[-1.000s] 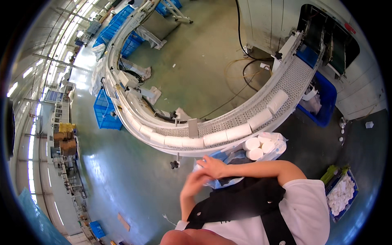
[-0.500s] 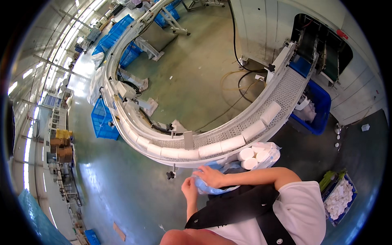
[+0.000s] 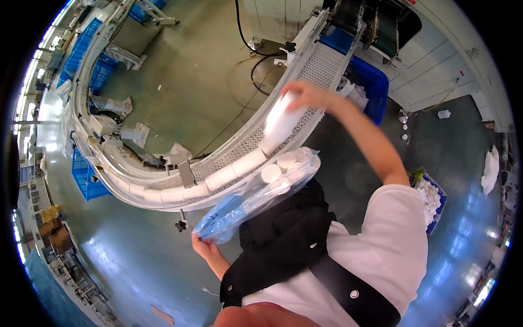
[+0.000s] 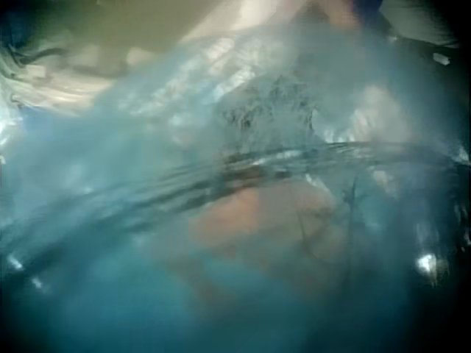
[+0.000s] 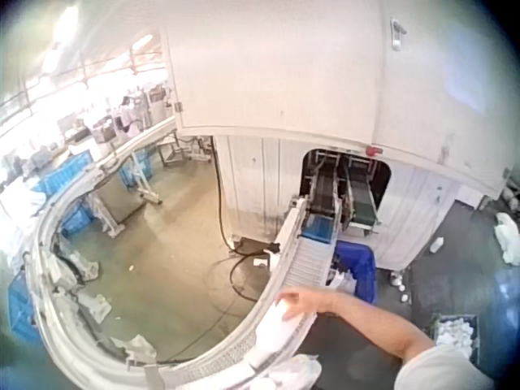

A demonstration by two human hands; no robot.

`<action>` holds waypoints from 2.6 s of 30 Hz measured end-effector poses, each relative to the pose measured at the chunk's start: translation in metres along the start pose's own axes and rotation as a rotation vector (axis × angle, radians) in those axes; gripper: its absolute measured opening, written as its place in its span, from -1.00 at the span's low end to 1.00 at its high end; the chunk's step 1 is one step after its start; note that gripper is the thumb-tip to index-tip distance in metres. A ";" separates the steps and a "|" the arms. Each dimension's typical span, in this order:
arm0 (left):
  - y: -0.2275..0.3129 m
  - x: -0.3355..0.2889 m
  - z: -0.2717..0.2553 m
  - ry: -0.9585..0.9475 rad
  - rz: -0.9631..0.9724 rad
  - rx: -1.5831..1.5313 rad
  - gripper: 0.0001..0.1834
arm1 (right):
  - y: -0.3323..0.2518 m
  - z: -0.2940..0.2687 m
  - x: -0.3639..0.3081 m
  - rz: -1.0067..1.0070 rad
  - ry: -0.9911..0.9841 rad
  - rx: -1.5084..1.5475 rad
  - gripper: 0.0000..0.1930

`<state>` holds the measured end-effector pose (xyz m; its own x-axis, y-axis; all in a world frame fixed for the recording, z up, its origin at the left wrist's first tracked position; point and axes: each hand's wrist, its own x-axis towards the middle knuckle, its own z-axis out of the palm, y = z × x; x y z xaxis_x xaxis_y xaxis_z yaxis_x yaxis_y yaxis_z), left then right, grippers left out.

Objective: The person removes white cylindrical objects from a plastic bag and places them onto a conveyor belt one by one. They then transfer the cylinders from a blue crate into a large white sack and move the sack to a different location.

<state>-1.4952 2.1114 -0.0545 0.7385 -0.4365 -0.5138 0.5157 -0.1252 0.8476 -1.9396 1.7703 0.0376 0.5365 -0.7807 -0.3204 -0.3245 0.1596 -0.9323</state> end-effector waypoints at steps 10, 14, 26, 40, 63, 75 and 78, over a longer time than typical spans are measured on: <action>0.021 -0.042 0.017 0.024 0.032 -0.014 -0.70 | 0.073 -0.163 0.058 0.509 0.121 0.125 -0.56; 0.023 -0.058 0.027 0.062 0.005 -0.029 -0.68 | 0.112 -0.159 0.074 0.542 0.005 0.156 -0.54; 0.015 -0.069 0.019 0.094 0.014 -0.023 -0.62 | 0.078 -0.268 0.057 0.431 0.095 -0.398 -0.51; 0.032 -0.076 0.055 0.044 0.008 0.151 -0.65 | 0.186 -0.266 0.116 0.463 0.082 -1.167 -0.30; 0.017 -0.127 0.097 -0.715 0.535 1.710 -0.71 | 0.045 0.171 -0.023 -0.862 -0.206 -0.636 -0.70; 0.044 -0.097 0.052 -0.376 0.976 1.402 -0.81 | 0.006 0.196 -0.050 -0.557 -0.346 -1.155 -0.48; 0.040 -0.078 0.054 -0.273 0.921 1.164 -0.63 | -0.001 0.193 -0.052 -0.430 -0.414 -1.215 -0.36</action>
<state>-1.5558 2.0919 0.0265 0.4339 -0.8849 0.1695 -0.7884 -0.2819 0.5467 -1.8172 1.9273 0.0233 0.8924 -0.3613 -0.2703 -0.4351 -0.8476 -0.3037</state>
